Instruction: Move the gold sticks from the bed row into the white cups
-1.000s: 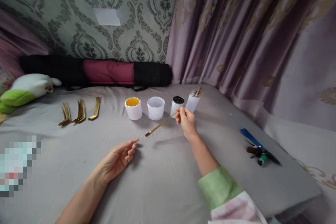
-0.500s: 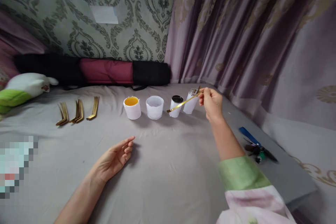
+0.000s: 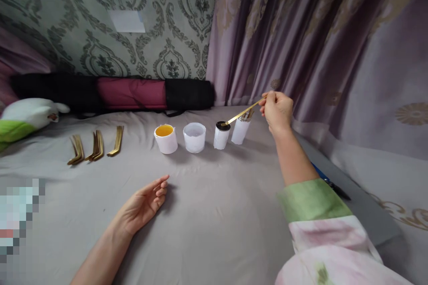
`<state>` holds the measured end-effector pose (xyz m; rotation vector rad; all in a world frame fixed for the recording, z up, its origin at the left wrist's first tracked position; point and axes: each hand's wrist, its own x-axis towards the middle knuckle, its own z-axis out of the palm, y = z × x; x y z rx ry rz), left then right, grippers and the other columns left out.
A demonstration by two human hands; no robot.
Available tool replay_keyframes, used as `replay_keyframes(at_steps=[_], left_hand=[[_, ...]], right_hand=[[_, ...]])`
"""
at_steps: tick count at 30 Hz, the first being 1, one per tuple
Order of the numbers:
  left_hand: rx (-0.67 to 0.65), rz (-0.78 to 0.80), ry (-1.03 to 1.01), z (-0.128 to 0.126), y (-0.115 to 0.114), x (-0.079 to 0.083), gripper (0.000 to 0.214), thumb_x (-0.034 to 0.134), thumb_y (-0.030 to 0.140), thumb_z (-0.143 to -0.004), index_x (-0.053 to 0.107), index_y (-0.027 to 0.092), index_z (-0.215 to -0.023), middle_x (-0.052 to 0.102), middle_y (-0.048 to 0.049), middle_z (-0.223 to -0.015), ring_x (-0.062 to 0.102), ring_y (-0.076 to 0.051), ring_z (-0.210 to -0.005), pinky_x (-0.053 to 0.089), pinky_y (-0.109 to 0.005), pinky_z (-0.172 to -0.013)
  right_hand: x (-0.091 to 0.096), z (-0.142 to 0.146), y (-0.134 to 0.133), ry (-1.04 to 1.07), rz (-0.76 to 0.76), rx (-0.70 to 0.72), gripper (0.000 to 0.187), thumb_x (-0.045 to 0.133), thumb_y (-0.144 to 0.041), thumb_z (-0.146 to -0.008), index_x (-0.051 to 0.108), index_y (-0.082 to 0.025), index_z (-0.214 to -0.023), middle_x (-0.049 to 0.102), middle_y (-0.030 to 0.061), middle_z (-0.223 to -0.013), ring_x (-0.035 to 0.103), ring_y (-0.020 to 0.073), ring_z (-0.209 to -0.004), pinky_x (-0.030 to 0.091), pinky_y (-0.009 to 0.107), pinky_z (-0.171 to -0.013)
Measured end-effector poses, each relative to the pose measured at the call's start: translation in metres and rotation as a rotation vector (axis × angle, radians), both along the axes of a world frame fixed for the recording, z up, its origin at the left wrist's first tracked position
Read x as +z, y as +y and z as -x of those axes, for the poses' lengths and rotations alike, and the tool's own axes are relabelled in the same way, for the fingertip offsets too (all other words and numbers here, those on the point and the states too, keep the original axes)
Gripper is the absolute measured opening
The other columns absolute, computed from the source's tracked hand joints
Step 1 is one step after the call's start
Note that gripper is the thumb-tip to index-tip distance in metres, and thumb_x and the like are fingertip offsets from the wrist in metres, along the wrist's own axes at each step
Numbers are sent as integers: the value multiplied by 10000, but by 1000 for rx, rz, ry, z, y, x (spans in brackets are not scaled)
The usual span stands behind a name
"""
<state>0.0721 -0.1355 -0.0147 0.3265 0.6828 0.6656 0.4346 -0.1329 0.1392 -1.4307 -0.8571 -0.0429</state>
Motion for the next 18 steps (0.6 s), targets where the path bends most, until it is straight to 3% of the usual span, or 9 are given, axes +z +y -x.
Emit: replay_keyframes(at_steps=[10,18], left_hand=[[9,4,12,1,0,-1,220,512,96,-746,535,79,-964,477,-22,-723,435,-45,-545,404,-157,-437],[10,6,10,0,1,-1,217,508,98,-751,537,83,-966,478,-23,-722,437,-46,-545,397,-160,-436]], right_hand=[[-9,-1,16,-303,164,-48,298,357,-355,-830,575,-154,-789,594,20,-616,501,72,-409,391,194,-403],[-12,19,22,-391,394,62,277,354,-310,-833,575,-145,-806,616,26,-663,515,69,-439,400,193,-449]])
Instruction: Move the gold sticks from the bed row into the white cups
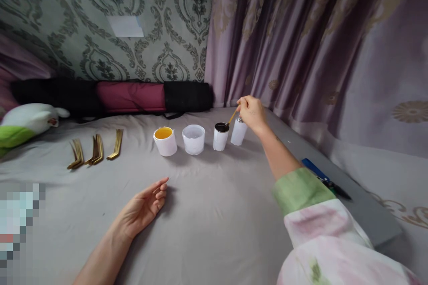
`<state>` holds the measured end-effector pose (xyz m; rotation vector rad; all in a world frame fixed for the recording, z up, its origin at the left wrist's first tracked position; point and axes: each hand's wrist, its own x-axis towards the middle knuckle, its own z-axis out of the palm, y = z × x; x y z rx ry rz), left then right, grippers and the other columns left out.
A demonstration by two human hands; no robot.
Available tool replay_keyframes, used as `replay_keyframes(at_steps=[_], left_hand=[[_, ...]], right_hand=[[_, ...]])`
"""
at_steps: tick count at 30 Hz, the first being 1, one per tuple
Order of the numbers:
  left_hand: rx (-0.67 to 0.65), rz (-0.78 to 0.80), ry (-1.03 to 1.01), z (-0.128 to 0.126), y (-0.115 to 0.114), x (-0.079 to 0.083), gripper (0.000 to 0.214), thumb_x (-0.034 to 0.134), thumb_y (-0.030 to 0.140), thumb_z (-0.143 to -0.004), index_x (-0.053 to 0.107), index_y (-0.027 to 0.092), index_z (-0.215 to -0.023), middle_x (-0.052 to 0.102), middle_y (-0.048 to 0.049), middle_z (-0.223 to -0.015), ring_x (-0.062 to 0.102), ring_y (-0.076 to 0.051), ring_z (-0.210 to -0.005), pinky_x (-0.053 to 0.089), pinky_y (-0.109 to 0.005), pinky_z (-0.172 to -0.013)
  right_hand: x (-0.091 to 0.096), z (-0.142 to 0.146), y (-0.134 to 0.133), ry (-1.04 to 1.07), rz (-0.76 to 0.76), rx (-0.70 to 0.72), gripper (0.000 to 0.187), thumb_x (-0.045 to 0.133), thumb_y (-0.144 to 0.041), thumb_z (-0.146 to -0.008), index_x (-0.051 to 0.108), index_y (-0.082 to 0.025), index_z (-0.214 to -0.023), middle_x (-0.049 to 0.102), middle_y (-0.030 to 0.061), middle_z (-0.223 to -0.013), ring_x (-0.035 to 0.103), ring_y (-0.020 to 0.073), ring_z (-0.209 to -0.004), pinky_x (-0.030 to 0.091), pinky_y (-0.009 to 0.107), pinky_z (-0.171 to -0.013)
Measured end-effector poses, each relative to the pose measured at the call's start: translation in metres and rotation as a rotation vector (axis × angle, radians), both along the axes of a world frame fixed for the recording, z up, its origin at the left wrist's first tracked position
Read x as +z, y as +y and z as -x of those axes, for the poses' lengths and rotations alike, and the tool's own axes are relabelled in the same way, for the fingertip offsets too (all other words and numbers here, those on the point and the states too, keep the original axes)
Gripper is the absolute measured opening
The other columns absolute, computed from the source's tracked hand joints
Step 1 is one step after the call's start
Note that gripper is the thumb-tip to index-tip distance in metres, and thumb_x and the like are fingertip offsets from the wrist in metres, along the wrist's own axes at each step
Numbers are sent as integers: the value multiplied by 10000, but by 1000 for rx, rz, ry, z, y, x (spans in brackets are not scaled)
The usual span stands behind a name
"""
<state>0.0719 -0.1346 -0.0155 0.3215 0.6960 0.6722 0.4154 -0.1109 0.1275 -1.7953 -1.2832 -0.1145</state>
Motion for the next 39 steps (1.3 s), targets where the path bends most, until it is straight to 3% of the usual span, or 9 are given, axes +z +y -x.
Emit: replay_keyframes(at_steps=[12,23,39], left_hand=[[7,-14,-1,0,0,-1,201,507,92,-749,550,82,-945,485,-30,-725,438,-47,-544,404,-163,-441],[7,-10,-2,0,1,-2,211,514,95,-746,548,85,-955,485,-26,-718,445,-48,-545,406,-163,-445],[7,-5,-7,-2,-2,2,200,495,81,-752,544,89,-946,493,-22,-701,458,-46,-533,410,-166,-439]], right_hand=[[-16,17,11,-24,233,97,236,350,-222,-818,576,-155,-797,640,18,-686,526,65,-459,385,177,-468],[-27,18,18,-70,303,182,245,345,-221,-810,580,-158,-791,633,5,-662,524,66,-470,388,188,-536],[-33,17,26,-36,332,156,232,346,-203,-828,571,-149,-837,648,16,-705,521,57,-449,404,175,-535]])
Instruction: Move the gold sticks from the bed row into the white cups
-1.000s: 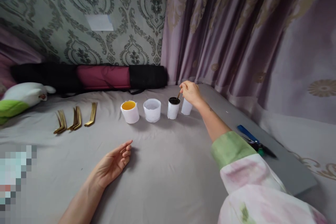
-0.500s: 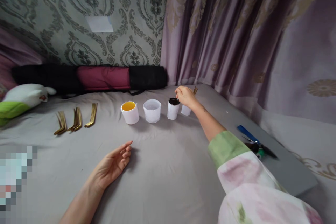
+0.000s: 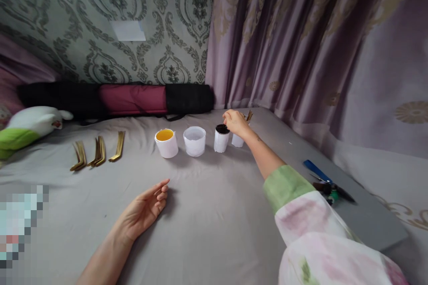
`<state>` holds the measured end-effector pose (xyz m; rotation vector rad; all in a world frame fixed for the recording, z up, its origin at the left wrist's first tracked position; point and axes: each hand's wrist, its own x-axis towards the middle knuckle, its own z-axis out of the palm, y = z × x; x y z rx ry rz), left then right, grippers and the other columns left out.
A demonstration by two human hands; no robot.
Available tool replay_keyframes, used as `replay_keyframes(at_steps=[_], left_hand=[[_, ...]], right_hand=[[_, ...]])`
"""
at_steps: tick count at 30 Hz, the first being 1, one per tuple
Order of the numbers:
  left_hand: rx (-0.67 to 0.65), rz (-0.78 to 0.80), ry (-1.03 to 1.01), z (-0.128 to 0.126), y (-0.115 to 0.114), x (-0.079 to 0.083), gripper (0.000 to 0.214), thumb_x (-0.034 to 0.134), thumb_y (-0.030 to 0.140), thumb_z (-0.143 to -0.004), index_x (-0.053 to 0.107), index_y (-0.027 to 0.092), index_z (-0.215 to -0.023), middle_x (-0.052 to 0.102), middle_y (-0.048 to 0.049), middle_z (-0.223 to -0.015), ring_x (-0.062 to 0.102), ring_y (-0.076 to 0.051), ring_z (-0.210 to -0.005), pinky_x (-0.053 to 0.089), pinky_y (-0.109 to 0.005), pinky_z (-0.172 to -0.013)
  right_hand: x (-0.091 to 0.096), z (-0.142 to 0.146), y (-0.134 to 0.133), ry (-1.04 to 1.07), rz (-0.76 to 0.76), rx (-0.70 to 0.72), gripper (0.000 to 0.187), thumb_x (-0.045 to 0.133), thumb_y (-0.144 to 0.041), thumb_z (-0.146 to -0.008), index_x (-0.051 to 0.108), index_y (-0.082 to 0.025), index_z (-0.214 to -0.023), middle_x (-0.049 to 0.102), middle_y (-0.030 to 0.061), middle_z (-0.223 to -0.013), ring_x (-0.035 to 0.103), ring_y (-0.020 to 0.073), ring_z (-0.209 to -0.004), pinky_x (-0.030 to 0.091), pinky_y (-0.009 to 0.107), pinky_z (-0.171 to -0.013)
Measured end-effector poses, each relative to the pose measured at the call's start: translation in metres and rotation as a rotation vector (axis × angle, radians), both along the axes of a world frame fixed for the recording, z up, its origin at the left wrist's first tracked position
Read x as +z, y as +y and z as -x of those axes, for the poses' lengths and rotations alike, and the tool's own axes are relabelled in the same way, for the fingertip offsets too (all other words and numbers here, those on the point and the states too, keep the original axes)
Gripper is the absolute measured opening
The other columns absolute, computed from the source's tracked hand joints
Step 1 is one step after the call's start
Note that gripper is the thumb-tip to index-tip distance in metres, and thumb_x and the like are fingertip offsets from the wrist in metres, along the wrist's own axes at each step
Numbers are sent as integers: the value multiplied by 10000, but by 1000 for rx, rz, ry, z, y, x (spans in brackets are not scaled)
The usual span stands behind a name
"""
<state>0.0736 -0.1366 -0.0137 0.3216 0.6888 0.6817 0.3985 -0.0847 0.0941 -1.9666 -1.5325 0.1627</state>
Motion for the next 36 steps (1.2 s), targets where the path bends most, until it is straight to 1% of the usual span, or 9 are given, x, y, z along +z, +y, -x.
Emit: replay_keyframes(at_steps=[4,13,22,29,36], left_hand=[[3,-6,4,0,0,1,193,491,81,-755,546,85,-940,491,-26,-701,453,-49,-532,410,-169,-437],[4,-8,11,0,0,-1,192,493,85,-755,550,88,-939,491,-27,-708,448,-48,-534,413,-164,-438],[4,-9,8,0,0,0,200,502,82,-748,551,82,-942,493,-23,-702,456,-45,-534,417,-163,-443],[7,9,-11,0,1,-1,190,481,80,-760,553,94,-935,503,-30,-701,460,-51,-530,421,-168,-438],[-2,-7,-15,1,1,-3,197,491,82,-756,552,88,-943,497,-29,-710,454,-49,-540,422,-161,-447]], right_hand=[[0,1,-1,8,13,-16,228,349,-191,-828,570,-146,-860,655,22,-724,520,53,-442,405,168,-521],[-5,-2,0,33,11,1,217,343,-162,-822,553,-151,-877,650,23,-744,524,55,-437,391,161,-459],[-6,0,1,22,19,5,220,350,-144,-814,554,-157,-895,656,24,-782,530,55,-438,407,164,-487],[-4,2,0,0,45,-23,230,359,-138,-807,572,-155,-889,662,29,-790,539,60,-445,409,171,-506],[-4,1,0,-10,51,-30,236,362,-128,-796,573,-157,-899,664,29,-786,546,64,-444,404,171,-497]])
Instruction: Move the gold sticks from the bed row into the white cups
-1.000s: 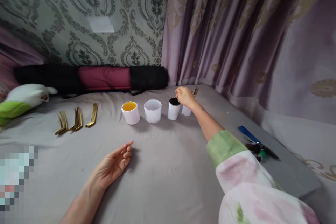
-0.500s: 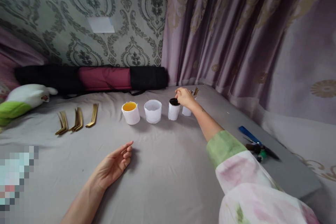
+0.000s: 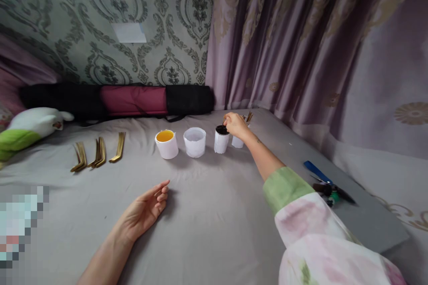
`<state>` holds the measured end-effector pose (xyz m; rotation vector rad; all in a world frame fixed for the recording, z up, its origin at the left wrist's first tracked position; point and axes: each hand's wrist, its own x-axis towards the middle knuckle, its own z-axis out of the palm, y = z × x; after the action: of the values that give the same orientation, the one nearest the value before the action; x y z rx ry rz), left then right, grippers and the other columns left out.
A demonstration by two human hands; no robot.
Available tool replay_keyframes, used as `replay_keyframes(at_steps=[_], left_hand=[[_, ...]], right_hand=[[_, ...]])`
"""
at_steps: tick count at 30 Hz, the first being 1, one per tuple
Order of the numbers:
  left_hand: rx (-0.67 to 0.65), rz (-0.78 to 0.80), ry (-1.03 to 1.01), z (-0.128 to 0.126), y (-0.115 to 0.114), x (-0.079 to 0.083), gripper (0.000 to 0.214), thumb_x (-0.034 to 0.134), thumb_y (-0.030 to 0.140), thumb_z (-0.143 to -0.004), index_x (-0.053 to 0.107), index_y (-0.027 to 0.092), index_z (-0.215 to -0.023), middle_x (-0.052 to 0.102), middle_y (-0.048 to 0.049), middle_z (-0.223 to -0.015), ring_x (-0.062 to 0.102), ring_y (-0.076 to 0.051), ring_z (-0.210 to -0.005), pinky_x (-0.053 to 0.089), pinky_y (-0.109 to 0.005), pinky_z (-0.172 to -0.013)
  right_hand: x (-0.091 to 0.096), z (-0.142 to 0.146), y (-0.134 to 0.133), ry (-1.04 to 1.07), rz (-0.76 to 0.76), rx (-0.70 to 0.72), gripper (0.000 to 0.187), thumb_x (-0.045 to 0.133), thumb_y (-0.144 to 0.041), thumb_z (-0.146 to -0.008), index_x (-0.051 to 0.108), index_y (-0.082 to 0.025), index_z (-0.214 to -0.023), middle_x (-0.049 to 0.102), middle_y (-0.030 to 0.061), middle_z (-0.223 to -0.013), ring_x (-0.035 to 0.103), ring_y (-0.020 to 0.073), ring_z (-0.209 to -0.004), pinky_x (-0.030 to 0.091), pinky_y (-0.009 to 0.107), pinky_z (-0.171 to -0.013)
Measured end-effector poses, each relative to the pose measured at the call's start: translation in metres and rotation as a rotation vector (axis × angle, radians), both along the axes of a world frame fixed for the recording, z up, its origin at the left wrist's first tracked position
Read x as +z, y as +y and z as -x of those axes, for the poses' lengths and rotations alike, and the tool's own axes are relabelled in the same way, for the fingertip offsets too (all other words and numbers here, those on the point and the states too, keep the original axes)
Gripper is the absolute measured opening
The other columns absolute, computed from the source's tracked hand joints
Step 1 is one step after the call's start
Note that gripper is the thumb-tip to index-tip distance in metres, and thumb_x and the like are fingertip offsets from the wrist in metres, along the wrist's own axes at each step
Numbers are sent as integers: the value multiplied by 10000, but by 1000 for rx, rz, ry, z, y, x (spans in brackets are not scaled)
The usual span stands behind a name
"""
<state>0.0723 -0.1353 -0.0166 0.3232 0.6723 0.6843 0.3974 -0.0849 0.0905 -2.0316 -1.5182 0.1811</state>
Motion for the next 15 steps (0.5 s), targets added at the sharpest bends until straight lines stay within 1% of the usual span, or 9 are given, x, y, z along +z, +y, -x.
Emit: replay_keyframes(at_steps=[5,15], left_hand=[[9,8,5,0,-1,1,189,471,70,-763,557,92,-930,499,-28,-704,455,-46,-535,435,-160,-463],[-3,8,1,0,0,2,189,478,81,-762,553,92,-935,500,-28,-702,464,-48,-532,424,-162,-447]], right_hand=[[3,2,-2,3,8,-16,245,359,-127,-805,571,-151,-925,665,36,-813,552,63,-451,410,174,-521],[5,1,-4,24,-25,-32,238,364,-134,-816,565,-146,-941,664,31,-807,538,52,-444,412,172,-507]])
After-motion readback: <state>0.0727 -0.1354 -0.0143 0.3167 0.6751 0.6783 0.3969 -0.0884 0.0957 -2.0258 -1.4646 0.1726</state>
